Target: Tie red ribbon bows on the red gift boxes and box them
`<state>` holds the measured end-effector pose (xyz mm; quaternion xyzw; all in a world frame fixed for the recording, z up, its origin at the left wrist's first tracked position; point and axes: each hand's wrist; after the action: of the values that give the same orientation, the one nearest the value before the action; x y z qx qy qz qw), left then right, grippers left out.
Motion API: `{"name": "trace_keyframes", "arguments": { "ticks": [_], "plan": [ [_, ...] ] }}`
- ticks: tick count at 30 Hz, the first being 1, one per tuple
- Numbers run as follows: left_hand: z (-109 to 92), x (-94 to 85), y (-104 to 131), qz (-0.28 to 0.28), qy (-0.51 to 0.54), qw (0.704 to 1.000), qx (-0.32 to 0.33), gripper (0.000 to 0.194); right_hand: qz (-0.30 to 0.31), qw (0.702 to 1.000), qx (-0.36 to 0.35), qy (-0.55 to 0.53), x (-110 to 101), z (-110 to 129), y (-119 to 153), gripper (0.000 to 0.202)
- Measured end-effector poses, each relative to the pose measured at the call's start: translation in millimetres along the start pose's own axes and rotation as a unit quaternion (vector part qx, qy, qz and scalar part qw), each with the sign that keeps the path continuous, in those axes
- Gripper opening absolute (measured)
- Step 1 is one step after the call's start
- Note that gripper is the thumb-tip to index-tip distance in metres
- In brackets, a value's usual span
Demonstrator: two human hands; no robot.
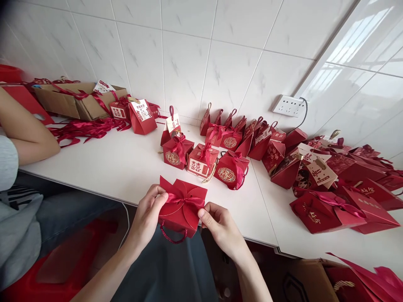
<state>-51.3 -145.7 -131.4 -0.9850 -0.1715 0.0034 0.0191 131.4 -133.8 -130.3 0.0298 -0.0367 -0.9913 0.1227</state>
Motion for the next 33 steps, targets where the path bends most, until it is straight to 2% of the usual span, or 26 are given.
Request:
{"name": "trace_keyframes", "arguments": {
  "ticks": [2, 6, 12, 15, 18, 20, 22, 23, 26, 28, 31, 33],
  "plan": [
    [-4, -0.6, 0, 0.023, -0.015, 1.000, -0.011, 0.028, -0.024, 1.000, -0.004, 0.010, 4, 1, 3, 0.047],
    [-5, 0.5, -1, 0.022, -0.034, 0.999, 0.007, 0.027, -0.057, 0.998, -0.014, -0.038, 6, -2, 3, 0.044],
    [8, 5.7, 1, 0.032, 0.077, 0.995, -0.049, 0.028, -0.022, 0.988, 0.001, -0.153, 2, -22, -6, 0.043],
    [11, 8.7, 1, 0.023, 0.105, 0.993, -0.044, 0.021, -0.017, 0.986, 0.004, -0.163, -2, -32, -9, 0.047],
    [8, 7.7, -2, 0.025, 0.083, 0.996, -0.019, 0.018, -0.029, 0.993, -0.013, -0.117, -13, -28, -10, 0.045],
    [4, 5.3, -4, 0.039, 0.040, 0.998, 0.002, 0.020, -0.104, 0.992, -0.070, -0.034, -21, -15, -11, 0.041],
    [0, 3.5, -5, 0.050, -0.010, 0.998, 0.025, 0.021, -0.200, 0.966, -0.138, 0.092, -24, 5, -15, 0.038],
    [-1, 3.3, -4, 0.053, -0.027, 0.998, 0.038, 0.021, -0.210, 0.953, -0.148, 0.158, -22, 16, -19, 0.034],
    [-1, 4.6, -3, 0.046, -0.057, 0.994, 0.080, 0.017, -0.072, 0.933, -0.202, 0.290, -5, 42, -32, 0.020],
    [2, 5.8, -2, 0.033, -0.072, 0.991, 0.109, 0.014, 0.013, 0.918, -0.207, 0.337, 8, 52, -41, 0.020],
    [7, 6.9, -3, 0.006, -0.089, 0.985, 0.148, 0.011, 0.066, 0.905, -0.206, 0.366, 19, 57, -49, 0.022],
    [9, 7.7, -3, -0.001, -0.085, 0.985, 0.151, 0.010, 0.094, 0.902, -0.217, 0.361, 20, 58, -52, 0.018]
  ]
}}
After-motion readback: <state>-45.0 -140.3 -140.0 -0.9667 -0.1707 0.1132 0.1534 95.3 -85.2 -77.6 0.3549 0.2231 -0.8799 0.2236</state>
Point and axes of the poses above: each hand's wrist, its own y-axis away from the middle knuckle, its own x-axis out of the palm, z = x × y, and after that the axes turned 8 degrees about -z, right-handed
